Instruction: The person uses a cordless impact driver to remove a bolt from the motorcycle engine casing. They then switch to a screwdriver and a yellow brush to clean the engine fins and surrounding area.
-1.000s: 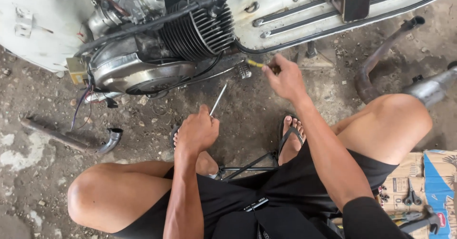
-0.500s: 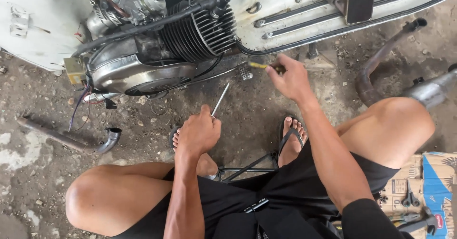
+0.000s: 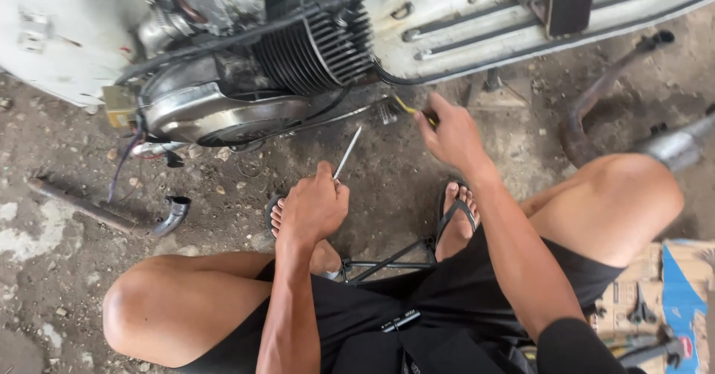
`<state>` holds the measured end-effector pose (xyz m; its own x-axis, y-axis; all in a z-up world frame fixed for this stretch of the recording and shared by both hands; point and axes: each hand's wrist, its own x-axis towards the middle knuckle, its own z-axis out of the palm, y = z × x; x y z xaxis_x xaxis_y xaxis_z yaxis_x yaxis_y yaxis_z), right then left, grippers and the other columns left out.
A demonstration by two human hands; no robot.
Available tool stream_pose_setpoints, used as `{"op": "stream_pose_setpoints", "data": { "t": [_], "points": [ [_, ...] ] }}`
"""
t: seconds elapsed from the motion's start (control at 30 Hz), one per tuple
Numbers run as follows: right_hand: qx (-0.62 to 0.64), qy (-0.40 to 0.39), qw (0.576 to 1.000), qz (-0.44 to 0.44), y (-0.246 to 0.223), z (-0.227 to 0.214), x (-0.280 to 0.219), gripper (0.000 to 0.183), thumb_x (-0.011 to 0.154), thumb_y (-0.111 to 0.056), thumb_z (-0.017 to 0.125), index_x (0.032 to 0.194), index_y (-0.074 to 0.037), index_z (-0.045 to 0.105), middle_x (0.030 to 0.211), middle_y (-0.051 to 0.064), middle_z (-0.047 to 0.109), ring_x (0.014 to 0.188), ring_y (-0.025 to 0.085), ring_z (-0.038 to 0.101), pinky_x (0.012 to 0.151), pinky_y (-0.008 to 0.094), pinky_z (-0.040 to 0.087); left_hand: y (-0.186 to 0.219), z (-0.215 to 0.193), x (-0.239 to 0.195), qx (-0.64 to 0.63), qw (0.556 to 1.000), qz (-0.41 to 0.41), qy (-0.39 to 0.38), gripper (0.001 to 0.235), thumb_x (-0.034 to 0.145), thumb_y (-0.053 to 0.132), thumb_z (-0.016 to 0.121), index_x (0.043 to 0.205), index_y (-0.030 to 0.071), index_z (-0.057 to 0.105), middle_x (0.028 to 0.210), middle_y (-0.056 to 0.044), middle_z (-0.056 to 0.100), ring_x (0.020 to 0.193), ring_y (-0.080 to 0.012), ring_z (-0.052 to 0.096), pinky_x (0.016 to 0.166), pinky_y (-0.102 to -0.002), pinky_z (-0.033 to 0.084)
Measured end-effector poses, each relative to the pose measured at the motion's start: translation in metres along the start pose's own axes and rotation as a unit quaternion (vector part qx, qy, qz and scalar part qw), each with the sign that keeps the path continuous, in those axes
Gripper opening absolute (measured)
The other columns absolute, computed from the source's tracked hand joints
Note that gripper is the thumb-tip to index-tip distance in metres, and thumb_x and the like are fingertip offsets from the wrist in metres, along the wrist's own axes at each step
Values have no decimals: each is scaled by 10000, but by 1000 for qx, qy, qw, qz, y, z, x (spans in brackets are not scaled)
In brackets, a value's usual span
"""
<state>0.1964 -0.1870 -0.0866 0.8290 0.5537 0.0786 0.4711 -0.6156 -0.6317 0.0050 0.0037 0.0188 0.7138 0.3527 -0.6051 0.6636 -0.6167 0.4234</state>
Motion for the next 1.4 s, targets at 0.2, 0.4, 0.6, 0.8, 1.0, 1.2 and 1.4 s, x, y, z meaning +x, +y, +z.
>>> {"op": "stream_pose_setpoints", "data": {
  "t": [0.2,0.4,0.6,0.8,1.0,1.2,1.4],
  "points": [
    [-114,17,993,-3,-9,12,-21,274,977,-330,664,866,-83,622,638,190,625,642,458,681,577,560,515,-8,14,10,12,1000,2,0,397,922,308,402,1170,54,579,1086,-302,718,1040,-539,704,907,-616,552],
    [-107,33,994,-22,-17,4,-22,195,993,-190,637,842,-66,636,561,122,572,501,336,634,496,394,466,-2,9,7,5,1000,12,-4,416,931,292,398,1217,56,588,1079,-300,719,1044,-545,701,900,-624,552],
    [-106,57,991,-52,-7,19,7,215,991,-186,647,832,-42,646,550,118,557,477,307,608,458,361,427,7,8,8,-14,999,33,-5,447,924,238,392,1269,30,587,1037,-304,722,998,-518,726,843,-598,580],
    [-110,55,991,-49,-10,15,-13,231,963,-198,686,818,-27,631,552,191,549,495,416,604,468,482,440,6,12,7,-22,999,42,-10,449,943,229,398,1281,6,590,1030,-309,722,973,-517,732,803,-594,588],
    [-98,27,995,0,-15,6,-30,222,973,-199,663,845,-17,671,579,153,576,486,315,600,489,386,435,0,13,7,-14,999,42,-5,431,945,240,401,1267,16,580,1033,-308,719,987,-533,720,819,-618,582],
    [-90,50,994,-31,-13,18,3,255,997,-220,654,809,-50,628,554,93,509,461,239,525,484,347,392,1,17,9,-1,999,45,-5,426,942,262,406,1249,28,586,1039,-302,722,986,-527,722,825,-619,579],
    [-94,44,994,-24,-14,8,-20,278,1012,-218,671,812,-31,625,557,121,509,467,244,524,488,352,389,2,9,5,-12,999,47,-5,424,945,271,406,1235,13,575,1045,-323,713,987,-549,715,821,-643,573]
  ]
}}
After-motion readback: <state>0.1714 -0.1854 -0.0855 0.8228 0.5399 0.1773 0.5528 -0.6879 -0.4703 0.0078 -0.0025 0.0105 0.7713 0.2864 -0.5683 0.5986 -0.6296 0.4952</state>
